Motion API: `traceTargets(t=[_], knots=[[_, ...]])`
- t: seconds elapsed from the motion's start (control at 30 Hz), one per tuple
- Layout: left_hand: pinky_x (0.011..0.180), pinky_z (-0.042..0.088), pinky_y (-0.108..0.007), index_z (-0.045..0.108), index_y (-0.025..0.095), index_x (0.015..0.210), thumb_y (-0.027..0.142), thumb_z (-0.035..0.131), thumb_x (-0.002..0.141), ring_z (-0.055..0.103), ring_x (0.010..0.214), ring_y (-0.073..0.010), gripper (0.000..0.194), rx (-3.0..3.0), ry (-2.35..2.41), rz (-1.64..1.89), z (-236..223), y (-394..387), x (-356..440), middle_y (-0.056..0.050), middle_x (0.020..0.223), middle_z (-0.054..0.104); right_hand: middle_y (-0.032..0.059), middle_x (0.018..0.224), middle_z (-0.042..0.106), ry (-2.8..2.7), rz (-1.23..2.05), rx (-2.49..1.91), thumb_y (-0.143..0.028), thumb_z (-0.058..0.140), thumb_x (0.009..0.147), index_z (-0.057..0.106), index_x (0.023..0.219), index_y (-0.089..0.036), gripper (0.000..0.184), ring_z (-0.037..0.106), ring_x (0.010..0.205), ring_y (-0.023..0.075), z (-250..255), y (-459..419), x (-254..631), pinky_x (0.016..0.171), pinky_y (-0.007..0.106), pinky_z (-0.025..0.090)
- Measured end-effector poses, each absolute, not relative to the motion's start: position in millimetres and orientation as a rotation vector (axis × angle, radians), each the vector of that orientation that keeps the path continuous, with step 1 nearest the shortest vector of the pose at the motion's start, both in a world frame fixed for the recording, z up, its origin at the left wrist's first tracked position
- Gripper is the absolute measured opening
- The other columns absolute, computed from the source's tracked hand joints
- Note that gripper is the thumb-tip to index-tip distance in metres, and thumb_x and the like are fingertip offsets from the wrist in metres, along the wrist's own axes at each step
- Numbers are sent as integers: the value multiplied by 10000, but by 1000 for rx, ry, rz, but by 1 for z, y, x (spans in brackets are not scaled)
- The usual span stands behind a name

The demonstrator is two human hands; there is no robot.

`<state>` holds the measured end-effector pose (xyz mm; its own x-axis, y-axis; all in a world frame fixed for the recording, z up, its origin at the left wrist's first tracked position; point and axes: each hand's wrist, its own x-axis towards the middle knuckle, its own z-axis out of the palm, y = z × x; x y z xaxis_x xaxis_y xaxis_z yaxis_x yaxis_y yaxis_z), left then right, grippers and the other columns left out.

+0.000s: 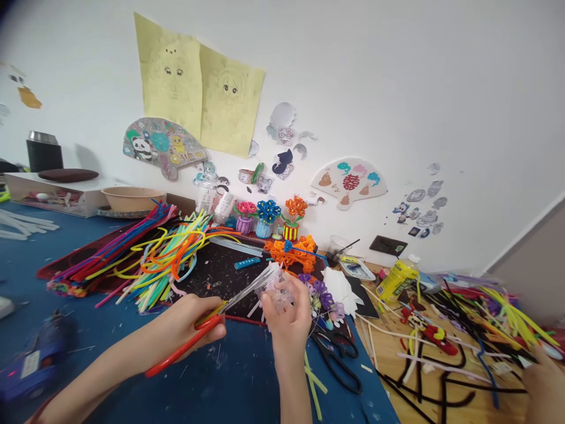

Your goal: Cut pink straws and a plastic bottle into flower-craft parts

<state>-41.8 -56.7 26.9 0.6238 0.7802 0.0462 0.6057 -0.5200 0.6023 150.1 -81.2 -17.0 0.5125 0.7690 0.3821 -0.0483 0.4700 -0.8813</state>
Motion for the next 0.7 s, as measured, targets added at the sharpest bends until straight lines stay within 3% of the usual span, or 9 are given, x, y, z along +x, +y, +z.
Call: traceTargets(t=[0.27, 0.7], knots=[[453, 176, -239, 354, 187, 574, 567, 455, 849, 225, 486, -91, 480, 2308, 1097, 478, 17, -53, -41, 67, 497, 319, 72, 1067, 597, -851, 592, -961, -347, 796, 646, 542, 1132, -218, 564, 647, 898, 214, -16, -83, 148, 838, 390, 528], [478, 159, -240, 342, 196, 605, 519, 512, 825, 216, 487, -99, 426, 2408, 1111, 437, 15, -47, -44, 65, 512, 301, 77, 1123, 592, -898, 508, -897, -284, 803, 643, 540, 1134, -249, 558, 662, 911, 225, -20, -80, 158, 826, 427, 544]])
